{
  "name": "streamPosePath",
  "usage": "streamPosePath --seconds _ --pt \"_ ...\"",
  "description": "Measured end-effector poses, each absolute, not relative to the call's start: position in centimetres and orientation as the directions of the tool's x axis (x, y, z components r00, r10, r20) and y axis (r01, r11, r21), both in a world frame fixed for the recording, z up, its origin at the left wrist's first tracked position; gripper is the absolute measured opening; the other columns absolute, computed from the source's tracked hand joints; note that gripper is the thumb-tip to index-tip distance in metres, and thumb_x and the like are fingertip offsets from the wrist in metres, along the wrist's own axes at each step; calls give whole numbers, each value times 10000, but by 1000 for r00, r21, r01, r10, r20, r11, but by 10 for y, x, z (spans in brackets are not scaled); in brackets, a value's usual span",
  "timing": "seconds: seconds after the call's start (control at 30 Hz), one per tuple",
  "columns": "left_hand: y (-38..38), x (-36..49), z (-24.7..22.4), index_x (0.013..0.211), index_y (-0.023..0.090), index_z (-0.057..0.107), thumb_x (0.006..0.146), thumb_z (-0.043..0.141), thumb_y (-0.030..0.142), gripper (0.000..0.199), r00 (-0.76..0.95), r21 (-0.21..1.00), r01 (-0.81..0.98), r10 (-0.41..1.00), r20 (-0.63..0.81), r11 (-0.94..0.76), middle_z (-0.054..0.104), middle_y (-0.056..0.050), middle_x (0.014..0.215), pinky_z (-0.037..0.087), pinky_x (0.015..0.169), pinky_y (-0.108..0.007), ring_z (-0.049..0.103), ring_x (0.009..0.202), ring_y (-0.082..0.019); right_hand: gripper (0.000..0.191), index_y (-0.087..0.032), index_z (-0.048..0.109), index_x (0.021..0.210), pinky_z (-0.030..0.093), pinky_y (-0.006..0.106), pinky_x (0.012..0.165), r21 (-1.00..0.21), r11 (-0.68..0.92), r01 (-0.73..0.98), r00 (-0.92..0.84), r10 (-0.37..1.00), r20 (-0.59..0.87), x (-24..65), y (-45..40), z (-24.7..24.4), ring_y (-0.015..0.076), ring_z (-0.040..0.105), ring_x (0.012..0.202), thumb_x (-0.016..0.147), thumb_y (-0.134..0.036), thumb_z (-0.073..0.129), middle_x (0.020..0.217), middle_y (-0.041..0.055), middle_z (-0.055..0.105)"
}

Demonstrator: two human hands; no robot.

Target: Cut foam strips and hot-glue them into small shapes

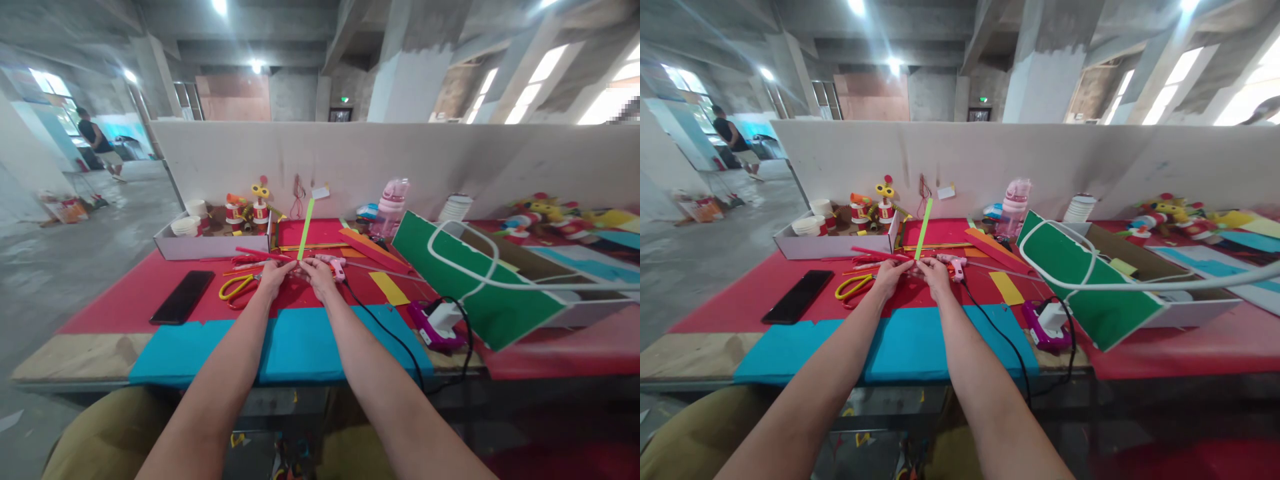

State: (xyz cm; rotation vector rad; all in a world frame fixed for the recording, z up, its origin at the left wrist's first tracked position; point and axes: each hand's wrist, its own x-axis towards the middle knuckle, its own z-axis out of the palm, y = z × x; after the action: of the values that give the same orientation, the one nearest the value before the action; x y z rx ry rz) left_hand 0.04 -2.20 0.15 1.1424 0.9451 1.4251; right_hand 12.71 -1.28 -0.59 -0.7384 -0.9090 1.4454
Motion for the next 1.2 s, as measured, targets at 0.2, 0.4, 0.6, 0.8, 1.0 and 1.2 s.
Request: streamPosePath --seconds 0.2,0.4,0.6,0.8,1.0,1.2 --pt "-25 1 4 673 123 664 560 798 362 296 -67 968 -198 987 144 -154 654 -39 598 460 546 -262 580 529 -143 308 -177 628 702 552 283 664 -873 3 -488 -88 995 53 126 -12 -7 110 617 570 549 -370 811 598 -30 637" --pt "-24 0 0 679 131 662 586 778 390 299 -72 976 -164 989 132 -143 634 -24 577 443 526 -248 544 493 -122 323 -169 633 692 535 278 624 -907 86 -413 -8 995 98 127 -9 -11 118 602 551 534 -388 808 571 -29 629" --pt "-20 -1 -2 652 123 655 603 768 421 323 -16 970 -198 989 144 -144 611 -26 551 435 533 -253 530 484 -117 314 -170 643 682 515 261 616 -919 130 -373 -34 988 154 128 -8 -12 111 590 534 543 -408 793 557 -23 632" --pt "-19 -1 -1 643 122 652 603 768 412 315 -35 971 -175 986 162 -165 608 -24 548 404 513 -237 522 489 -113 347 -178 640 701 528 269 619 -905 70 -421 -37 995 94 126 -8 -12 109 590 541 518 -418 813 582 -28 634" --pt "-18 -2 -3 652 136 658 601 773 396 289 -49 972 -152 984 174 -179 595 -14 532 407 525 -245 532 504 -126 345 -174 625 680 516 262 612 -923 151 -355 -4 987 163 128 -10 -11 110 580 541 531 -431 800 566 -33 613" --pt "-20 -1 0 596 135 615 626 750 460 353 2 966 -210 988 155 -151 573 -13 511 419 520 -248 495 458 -102 309 -181 629 663 508 270 621 -921 193 -337 -13 978 209 128 -8 -12 122 592 537 554 -427 783 556 -26 624"
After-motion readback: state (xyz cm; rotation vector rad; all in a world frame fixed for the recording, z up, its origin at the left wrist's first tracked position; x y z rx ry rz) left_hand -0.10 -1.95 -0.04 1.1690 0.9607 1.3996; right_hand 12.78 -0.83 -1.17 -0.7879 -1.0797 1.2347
